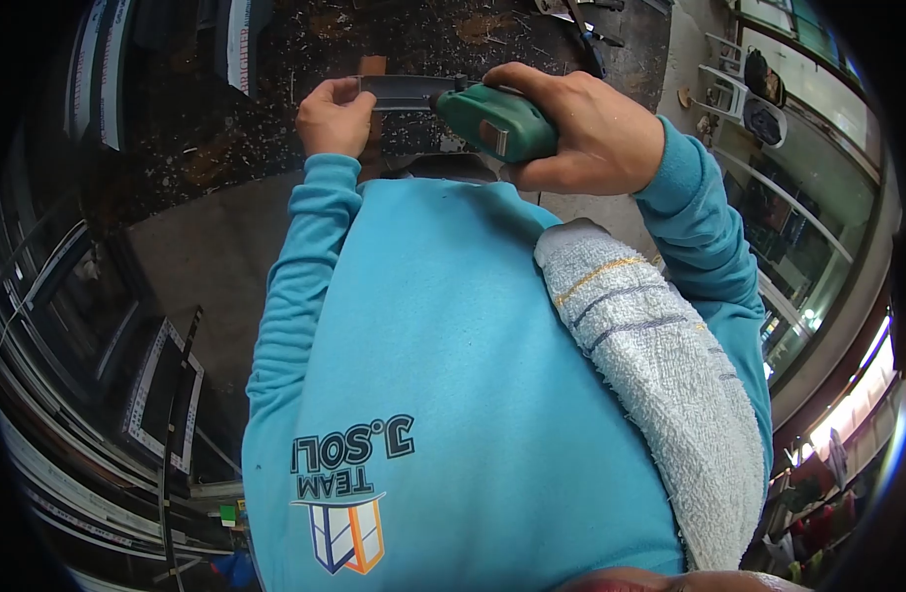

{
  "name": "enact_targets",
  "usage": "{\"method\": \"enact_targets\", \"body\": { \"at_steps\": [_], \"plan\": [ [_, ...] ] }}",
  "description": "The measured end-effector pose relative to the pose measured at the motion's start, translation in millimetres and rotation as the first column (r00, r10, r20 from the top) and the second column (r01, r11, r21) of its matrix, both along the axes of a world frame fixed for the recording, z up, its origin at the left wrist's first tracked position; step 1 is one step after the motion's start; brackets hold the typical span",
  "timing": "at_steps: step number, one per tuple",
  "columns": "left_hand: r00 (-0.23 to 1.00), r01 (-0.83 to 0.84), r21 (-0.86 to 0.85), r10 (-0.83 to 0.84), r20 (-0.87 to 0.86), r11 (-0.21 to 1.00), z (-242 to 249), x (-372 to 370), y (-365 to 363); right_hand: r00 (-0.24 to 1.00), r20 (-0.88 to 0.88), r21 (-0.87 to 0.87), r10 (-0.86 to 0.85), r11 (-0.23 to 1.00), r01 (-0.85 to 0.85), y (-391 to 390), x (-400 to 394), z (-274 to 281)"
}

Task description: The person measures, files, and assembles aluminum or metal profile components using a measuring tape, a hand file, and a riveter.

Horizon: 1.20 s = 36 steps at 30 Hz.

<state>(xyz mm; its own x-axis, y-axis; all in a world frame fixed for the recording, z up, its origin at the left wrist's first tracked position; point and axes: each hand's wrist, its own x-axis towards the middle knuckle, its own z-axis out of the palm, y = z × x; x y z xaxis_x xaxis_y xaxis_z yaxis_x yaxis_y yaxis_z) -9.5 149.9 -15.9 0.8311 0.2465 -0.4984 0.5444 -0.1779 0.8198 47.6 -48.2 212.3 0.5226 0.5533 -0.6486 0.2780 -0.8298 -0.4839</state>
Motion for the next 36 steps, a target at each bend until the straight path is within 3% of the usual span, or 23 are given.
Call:
{"method": "enact_targets", "body": {
  "at_steps": [6,12,15,18,28,36],
  "plan": [
    [0.995,0.090,0.137,-0.083,-0.050,0.987,5,5,-4,0.996,0.071,0.022,0.061,0.998,-0.063,3,-2,1],
    [0.995,0.081,0.110,-0.075,-0.062,0.991,-3,9,-4,0.999,-0.044,-0.011,0.005,1.000,-0.006,0,-1,10],
    [0.995,0.077,0.126,-0.068,-0.073,0.989,-2,8,-4,0.993,0.116,0.262,-0.011,0.965,-0.020,-5,-3,-3],
    [0.994,0.072,0.152,-0.058,-0.093,0.986,3,11,-7,0.996,0.055,0.345,-0.069,0.937,0.046,1,1,-13],
    [0.996,0.043,0.158,-0.029,-0.088,0.986,-1,9,-8,0.999,-0.003,0.229,-0.034,0.973,0.034,10,7,-17],
    [0.997,0.043,0.139,-0.033,-0.069,0.989,1,8,-8,0.996,-0.047,0.252,-0.082,0.963,0.091,10,10,-21]
  ]
}}
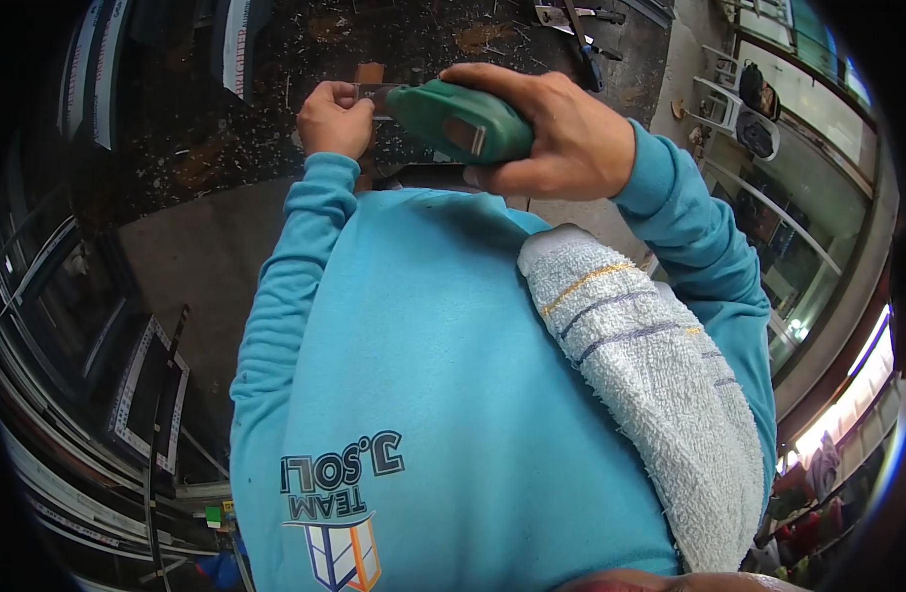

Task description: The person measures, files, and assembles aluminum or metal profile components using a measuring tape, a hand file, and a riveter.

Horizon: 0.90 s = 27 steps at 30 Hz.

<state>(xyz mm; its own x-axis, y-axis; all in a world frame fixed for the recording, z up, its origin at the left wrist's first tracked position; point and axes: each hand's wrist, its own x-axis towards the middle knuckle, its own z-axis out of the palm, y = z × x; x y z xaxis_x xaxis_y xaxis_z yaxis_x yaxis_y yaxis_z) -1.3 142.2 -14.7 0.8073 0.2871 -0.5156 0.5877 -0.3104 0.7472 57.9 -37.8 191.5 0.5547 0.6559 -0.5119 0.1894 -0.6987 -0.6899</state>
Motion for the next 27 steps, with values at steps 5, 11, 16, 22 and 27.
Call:
{"method": "enact_targets", "body": {
  "at_steps": [5,11,16,22,27],
  "plan": [
    [1.000,0.026,-0.009,-0.026,-0.001,1.000,-5,-1,2,0.998,0.015,-0.007,-0.056,0.998,0.056,-9,10,-11],
    [1.000,0.001,-0.012,-0.001,0.002,1.000,-9,-4,-1,0.997,0.015,0.027,-0.082,0.996,0.082,-8,3,-7],
    [1.000,-0.011,0.001,0.011,0.021,1.000,-5,-6,-4,0.996,0.023,0.018,-0.090,0.996,0.090,-3,-3,-3],
    [0.999,0.017,-0.002,-0.017,0.041,1.000,-6,-7,-1,0.993,0.062,0.005,-0.099,0.995,0.099,-6,-9,-6],
    [0.997,0.029,-0.068,-0.024,0.079,0.997,-9,-9,1,0.990,-0.034,0.001,-0.134,0.991,0.134,-16,-13,7]
  ]
}}
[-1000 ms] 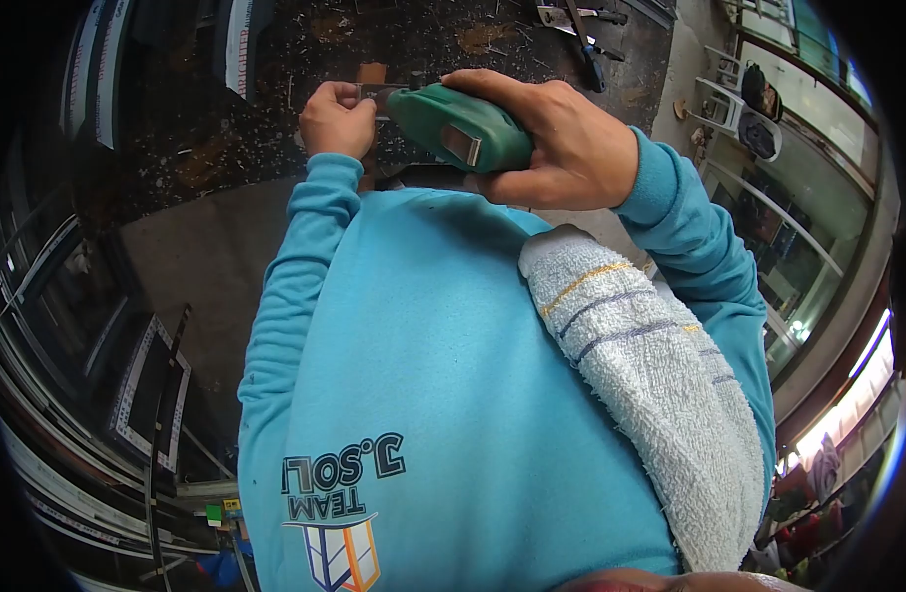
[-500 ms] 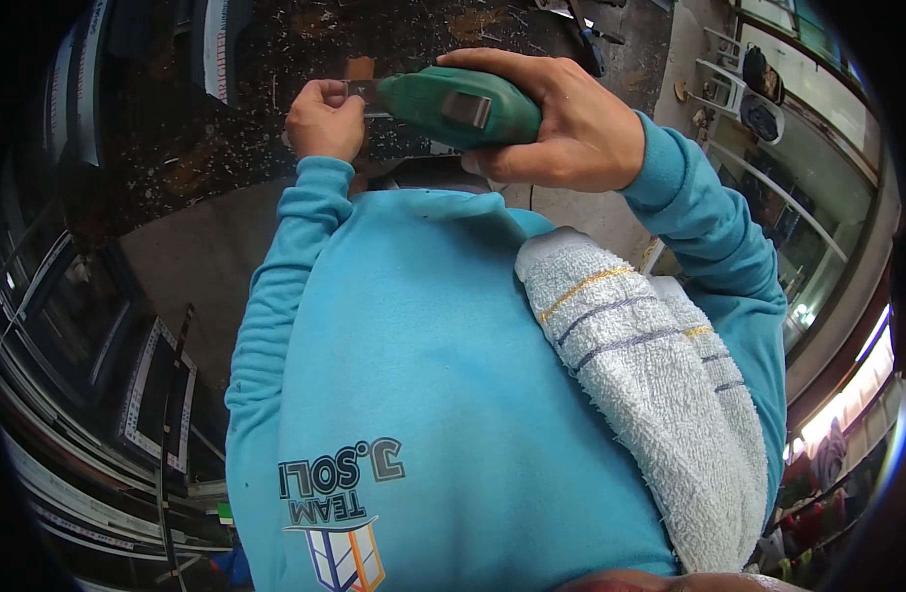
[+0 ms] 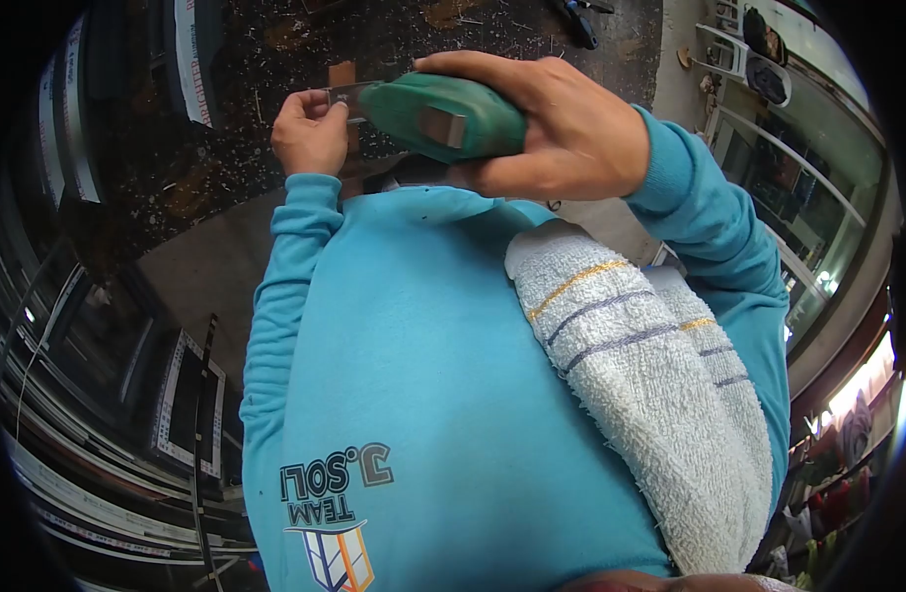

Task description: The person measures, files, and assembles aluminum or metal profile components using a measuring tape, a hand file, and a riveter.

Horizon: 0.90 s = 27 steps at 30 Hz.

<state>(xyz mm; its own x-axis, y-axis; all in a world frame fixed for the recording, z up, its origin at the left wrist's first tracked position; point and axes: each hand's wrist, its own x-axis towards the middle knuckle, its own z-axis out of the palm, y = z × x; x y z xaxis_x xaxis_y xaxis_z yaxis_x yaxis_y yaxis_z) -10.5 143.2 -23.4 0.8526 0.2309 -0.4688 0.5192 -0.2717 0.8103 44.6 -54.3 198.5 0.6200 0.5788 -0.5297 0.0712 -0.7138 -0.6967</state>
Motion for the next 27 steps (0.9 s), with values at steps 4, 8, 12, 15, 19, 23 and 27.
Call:
{"method": "enact_targets", "body": {
  "at_steps": [4,8,12,15,19,23,27],
  "plan": [
    [0.999,0.024,-0.033,-0.024,0.023,0.999,5,-1,2,0.995,0.100,0.096,-0.023,0.995,0.013,-21,-12,16],
    [0.989,0.135,-0.144,-0.125,0.076,0.980,12,-2,11,0.993,0.087,0.087,-0.084,0.993,0.076,-35,-29,31],
    [0.940,0.341,-0.426,-0.311,0.140,0.838,-2,3,35,0.992,-0.014,-0.006,-0.128,0.992,0.128,-46,-47,39],
    [0.794,0.575,-0.102,-0.524,0.308,0.812,3,9,47,0.986,-0.035,-0.022,-0.165,0.986,0.164,-49,-60,37],
    [0.466,0.642,0.386,-0.737,0.491,0.663,3,28,70,0.988,-0.014,0.003,-0.153,0.988,0.153,-53,-74,33],
    [0.673,0.542,0.309,-0.624,0.396,0.781,12,24,104,0.987,-0.012,0.008,-0.159,0.987,0.159,-53,-87,34],
    [0.703,0.556,0.167,-0.568,0.428,0.814,21,-37,66,0.978,-0.068,0.000,-0.196,0.980,0.197,-47,-95,34]
  ]
}}
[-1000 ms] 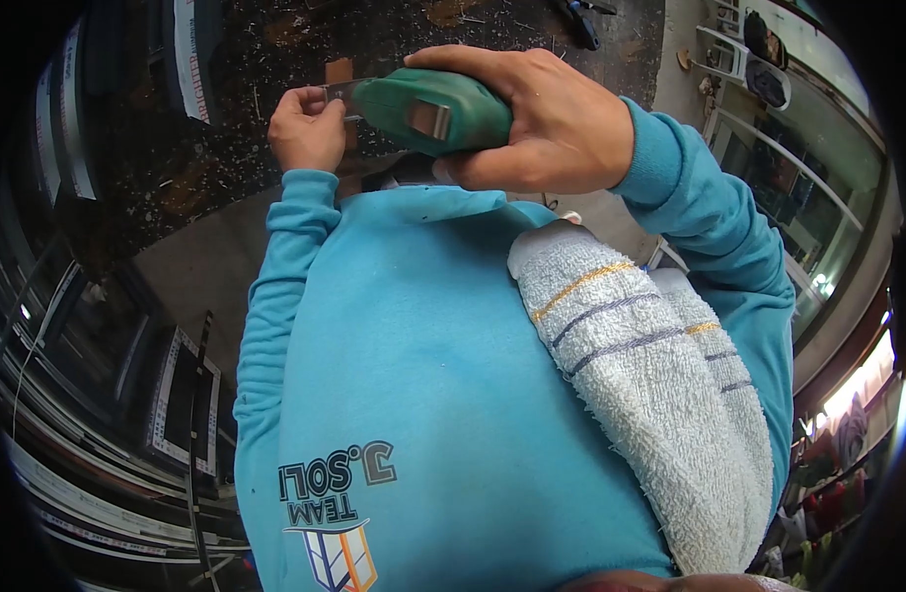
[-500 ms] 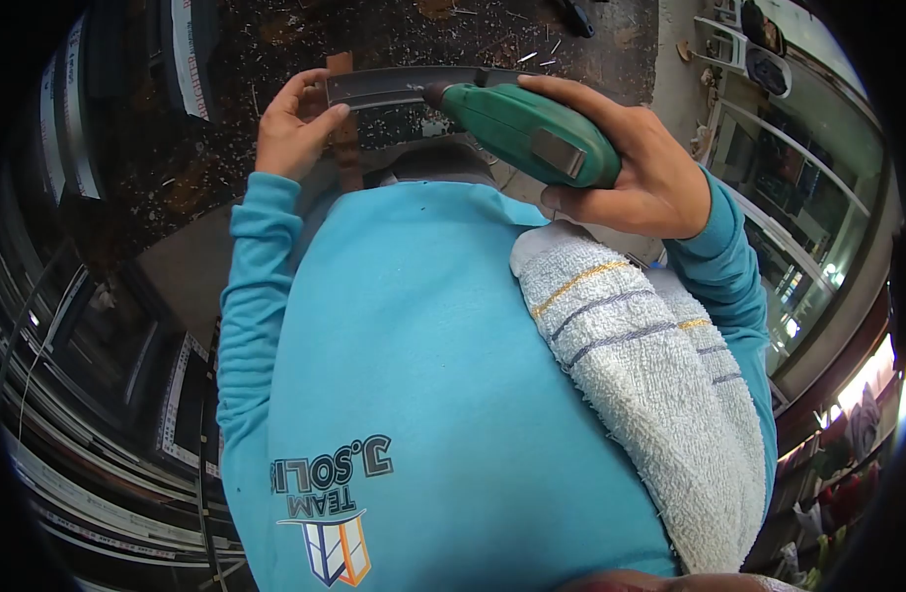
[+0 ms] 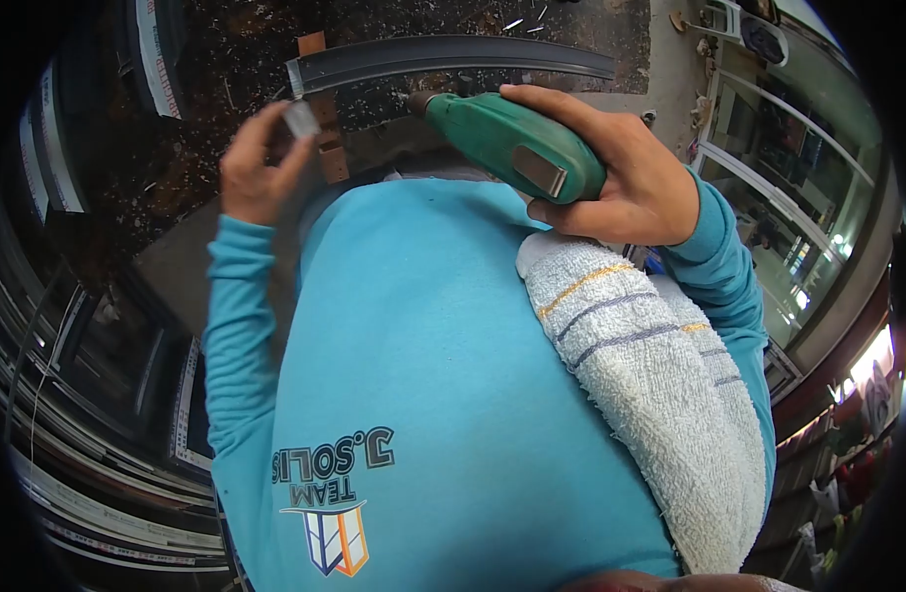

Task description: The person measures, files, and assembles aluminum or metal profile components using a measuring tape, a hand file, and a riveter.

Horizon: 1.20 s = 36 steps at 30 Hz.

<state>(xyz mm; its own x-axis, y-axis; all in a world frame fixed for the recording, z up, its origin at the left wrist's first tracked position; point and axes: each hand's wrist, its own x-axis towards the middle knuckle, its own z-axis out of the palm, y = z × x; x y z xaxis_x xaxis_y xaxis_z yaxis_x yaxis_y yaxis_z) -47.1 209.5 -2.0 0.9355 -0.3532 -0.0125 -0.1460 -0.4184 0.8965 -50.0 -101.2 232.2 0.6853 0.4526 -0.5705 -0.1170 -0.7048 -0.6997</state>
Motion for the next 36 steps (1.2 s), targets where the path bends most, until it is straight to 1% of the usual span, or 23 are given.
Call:
{"method": "enact_targets", "body": {
  "at_steps": [1,2,3,4,6,7,9,12,14,18,20,21,24,27,30,33,36],
  "plan": [
    [0.999,0.003,-0.052,-0.001,0.043,0.999,-12,-18,-15,1.000,0.000,-0.003,0.002,1.000,-0.002,1,-1,-1],
    [0.999,0.004,-0.057,-0.007,-0.045,0.998,-8,-31,-34,1.000,-0.001,-0.009,0.006,1.000,-0.006,1,-2,-1],
    [0.992,0.062,-0.020,-0.064,-0.112,0.998,0,-37,-51,1.000,-0.006,-0.016,0.012,1.000,-0.012,0,-3,-1],
    [0.999,0.045,-0.086,-0.047,-0.026,0.995,-9,-43,-70,1.000,-0.003,-0.054,0.020,0.998,-0.020,-2,-6,-3],
    [0.997,0.080,-0.022,-0.080,0.009,0.997,-23,-43,-100,0.999,0.010,-0.127,0.044,0.991,-0.043,-8,-10,-11],
    [0.989,0.134,0.093,-0.127,-0.072,0.987,-32,-37,-110,0.999,-0.014,-0.118,0.034,0.992,-0.036,-11,-10,-14],
    [0.948,0.269,0.300,-0.196,-0.249,0.915,-43,-31,-125,1.000,-0.013,-0.144,0.018,0.989,-0.020,-15,-15,-25],
    [0.967,0.189,0.316,-0.120,-0.225,0.930,-39,-34,-131,1.000,0.015,-0.170,0.014,0.985,-0.011,-22,-20,-46],
    [0.960,0.201,0.311,-0.124,-0.251,0.929,-39,-34,-132,1.000,0.002,-0.194,-0.012,0.981,0.012,-20,-24,-54],
    [0.952,0.218,0.319,-0.129,-0.278,0.922,-35,-30,-132,0.999,0.032,-0.149,-0.032,0.988,0.036,-19,-28,-66],
    [0.968,0.192,0.320,-0.126,-0.217,0.928,-48,-33,-133,0.998,0.049,-0.127,-0.031,0.991,0.037,-19,-30,-70],
    [0.975,0.180,0.318,-0.126,-0.185,0.931,-53,-34,-134,0.998,0.058,-0.117,-0.032,0.992,0.038,-19,-31,-71],
    [0.980,0.165,0.294,-0.122,-0.159,0.941,-57,-35,-134,1.000,0.023,-0.126,-0.021,0.992,0.024,-15,-28,-70],
    [0.968,0.187,0.312,-0.120,-0.222,0.931,-49,-32,-135,0.999,-0.017,-0.147,-0.047,0.988,0.045,-13,-26,-68],
    [0.964,0.183,0.281,-0.117,-0.237,0.942,-47,-31,-135,1.000,0.007,-0.159,-0.019,0.987,0.019,-12,-26,-68],
    [0.967,0.179,0.291,-0.113,-0.230,0.940,-49,-31,-136,0.999,0.042,-0.164,0.026,0.986,-0.019,-14,-27,-69],
    [0.969,0.177,0.290,-0.114,-0.221,0.941,-51,-32,-136,1.000,0.025,-0.141,0.015,0.990,-0.012,-20,-28,-71]
  ]
}}
